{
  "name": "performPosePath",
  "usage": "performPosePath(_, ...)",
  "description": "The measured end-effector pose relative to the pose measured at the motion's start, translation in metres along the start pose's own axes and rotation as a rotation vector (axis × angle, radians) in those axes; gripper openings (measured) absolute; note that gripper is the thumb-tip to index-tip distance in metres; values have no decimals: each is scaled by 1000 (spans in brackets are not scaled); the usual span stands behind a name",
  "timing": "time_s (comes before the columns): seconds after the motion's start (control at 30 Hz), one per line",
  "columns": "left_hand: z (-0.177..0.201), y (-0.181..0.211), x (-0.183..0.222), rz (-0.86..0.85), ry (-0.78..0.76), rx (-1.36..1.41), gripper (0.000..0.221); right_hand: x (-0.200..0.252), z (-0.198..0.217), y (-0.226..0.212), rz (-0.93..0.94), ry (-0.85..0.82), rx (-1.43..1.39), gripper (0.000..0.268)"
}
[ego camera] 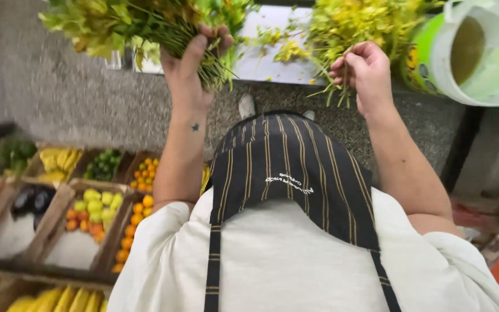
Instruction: Sorting and bunching various green and yellow herbs on a metal prep table in a produce section.
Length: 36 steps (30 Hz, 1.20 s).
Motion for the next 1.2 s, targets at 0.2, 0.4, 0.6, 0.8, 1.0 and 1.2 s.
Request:
performPosePath(0.2,55,34,22,-132,129,101,25,-64,-81,41,172,-201,397,5)
performPosePath(0.4,82,30,37,-24,275,180,52,-138,-203,65,408,-295,408,6)
performPosePath(0.6,50,23,25,135,282,-11,30,-64,-222,-5,630,-556,291,30)
performPosePath(0.8,44,-48,16,54,43,128,48,-3,-174,-49,368,-844,34,59)
performPosePath(1.0,1,-86,17,264,-40,-41,64,21,-122,-51,712,-175,368,9)
performPosePath(1.2,-37,-111,20,580,-4,-219,155,20,-60,-37,1060,237,491,9)
Point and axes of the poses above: each hand's wrist, its own x-axis away from the middle knuckle, its own z-axis out of the back of the hand, y = z × x, the point moved 1 cm from there along -x, towards the middle knuckle, and after that the axes turned 6 degrees about -z, right-handed, at the moved point
